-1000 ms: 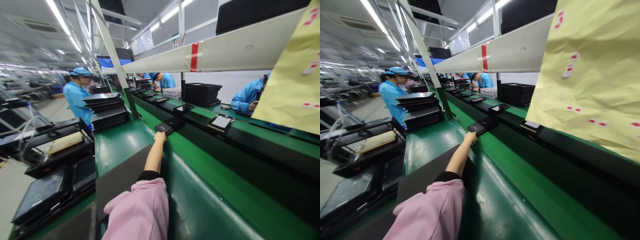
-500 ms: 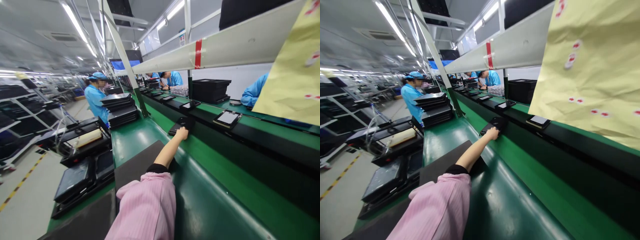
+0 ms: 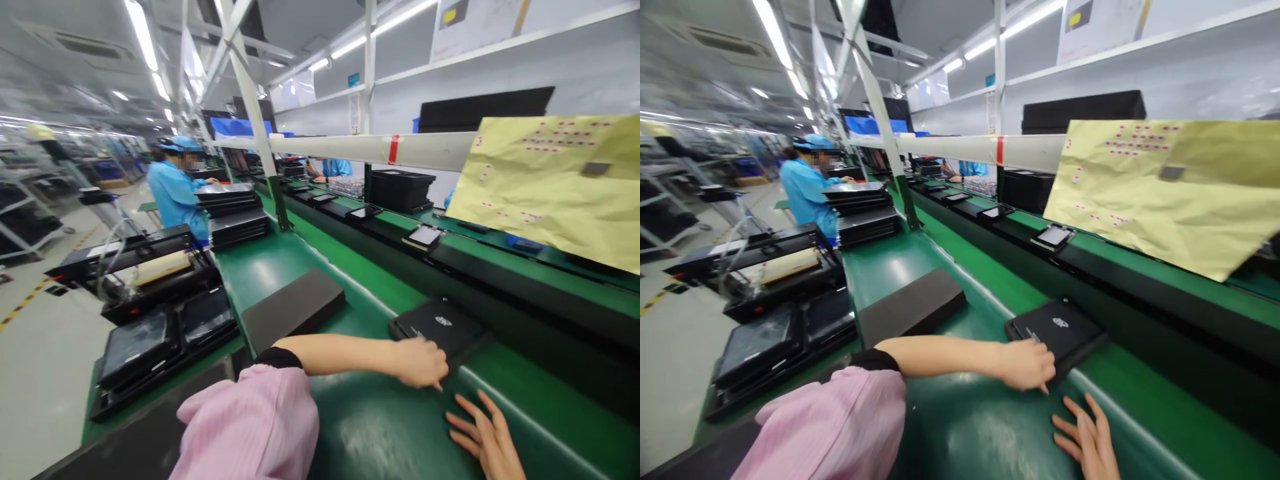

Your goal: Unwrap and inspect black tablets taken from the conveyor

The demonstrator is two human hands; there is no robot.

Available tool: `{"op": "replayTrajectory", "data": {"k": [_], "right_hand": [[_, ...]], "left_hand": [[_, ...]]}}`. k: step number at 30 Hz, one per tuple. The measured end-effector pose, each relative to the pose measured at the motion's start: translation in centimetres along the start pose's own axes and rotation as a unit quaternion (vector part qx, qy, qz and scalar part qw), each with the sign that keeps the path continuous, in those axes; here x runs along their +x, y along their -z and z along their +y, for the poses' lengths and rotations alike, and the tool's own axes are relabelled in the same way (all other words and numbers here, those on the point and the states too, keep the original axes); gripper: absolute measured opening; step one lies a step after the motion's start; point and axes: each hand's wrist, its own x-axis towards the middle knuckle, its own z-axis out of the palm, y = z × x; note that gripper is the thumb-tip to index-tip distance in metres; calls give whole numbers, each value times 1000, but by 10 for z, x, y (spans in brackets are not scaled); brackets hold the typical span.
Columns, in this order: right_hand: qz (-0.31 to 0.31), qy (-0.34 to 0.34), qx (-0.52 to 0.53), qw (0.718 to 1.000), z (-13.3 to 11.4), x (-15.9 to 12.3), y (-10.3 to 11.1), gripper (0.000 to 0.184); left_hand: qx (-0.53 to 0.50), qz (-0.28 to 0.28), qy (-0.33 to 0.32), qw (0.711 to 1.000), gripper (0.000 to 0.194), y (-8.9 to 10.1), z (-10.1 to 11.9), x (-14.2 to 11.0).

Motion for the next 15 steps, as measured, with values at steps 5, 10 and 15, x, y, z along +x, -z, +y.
{"op": "replayTrajectory", "data": {"k": [5, 10, 15], "right_hand": [[46, -23, -1, 999, -1, -23, 23, 104], [-152, 81, -234, 957, -17, -42, 88, 73], [-118, 167, -404, 892, -51, -34, 118, 37]], "left_hand": [[-40, 48, -74, 995, 33, -23, 123, -3], [-124, 56, -182, 974, 32, -12, 167, -14], [-187, 66, -52, 979, 39, -3, 146, -26]]}}
